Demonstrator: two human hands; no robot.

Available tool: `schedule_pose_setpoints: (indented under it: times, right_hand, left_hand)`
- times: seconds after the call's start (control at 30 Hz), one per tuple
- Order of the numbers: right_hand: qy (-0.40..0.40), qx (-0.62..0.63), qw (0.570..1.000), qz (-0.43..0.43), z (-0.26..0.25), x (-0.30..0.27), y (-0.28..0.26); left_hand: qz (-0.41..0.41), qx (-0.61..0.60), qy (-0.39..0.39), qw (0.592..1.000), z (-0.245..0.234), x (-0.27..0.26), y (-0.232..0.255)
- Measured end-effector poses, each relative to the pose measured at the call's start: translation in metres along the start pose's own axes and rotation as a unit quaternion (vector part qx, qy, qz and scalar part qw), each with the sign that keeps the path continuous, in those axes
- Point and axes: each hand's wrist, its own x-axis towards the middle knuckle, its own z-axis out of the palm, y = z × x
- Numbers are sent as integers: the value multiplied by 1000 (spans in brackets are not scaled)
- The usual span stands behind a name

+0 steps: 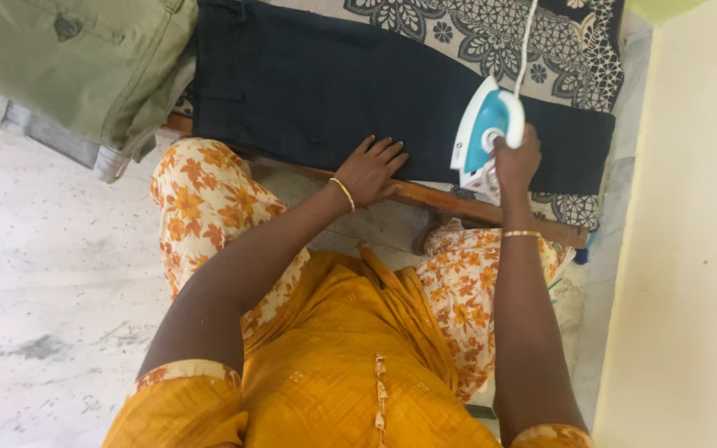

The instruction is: The person irons a pair of green shorts on a low wooden board, smoothing the fabric with one hand while moving the iron with the other. After finishing the shorts, the person picks up a pair of black trousers, lays them on the board, and begins ironing them.

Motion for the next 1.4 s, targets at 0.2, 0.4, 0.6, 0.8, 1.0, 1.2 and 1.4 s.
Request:
schedule_pose_setpoints:
  times: [0.2, 0.4, 0.6, 0.8, 1.0, 1.2, 1.4]
  right_hand:
    - [-47, 40, 998, -3, 15, -61, -60]
    - [-23, 40, 999, -27, 48, -43, -86]
    - [42, 0, 996, -77, 94, 14, -93]
    - [63, 31, 996, -49, 130, 65, -89]
    - [50, 28, 988, -143, 109, 58, -78]
    - [-47, 6, 995, -87, 35, 22, -38]
    - [14, -65, 995, -68, -21, 66, 96]
  left_hand:
    - [-70, 13, -9, 997, -22, -1, -19]
    - [-186, -5, 60, 981, -34, -4, -42]
    - [-192, 21, 37, 981, -35, -10, -39]
    - [-148, 17, 102, 984, -32, -15, -37]
    - [-119, 31, 163, 979, -32, -17, -38]
    - [-115, 13, 176, 978, -31, -20, -38]
    - [-107, 26, 175, 978, -33, -22, -36]
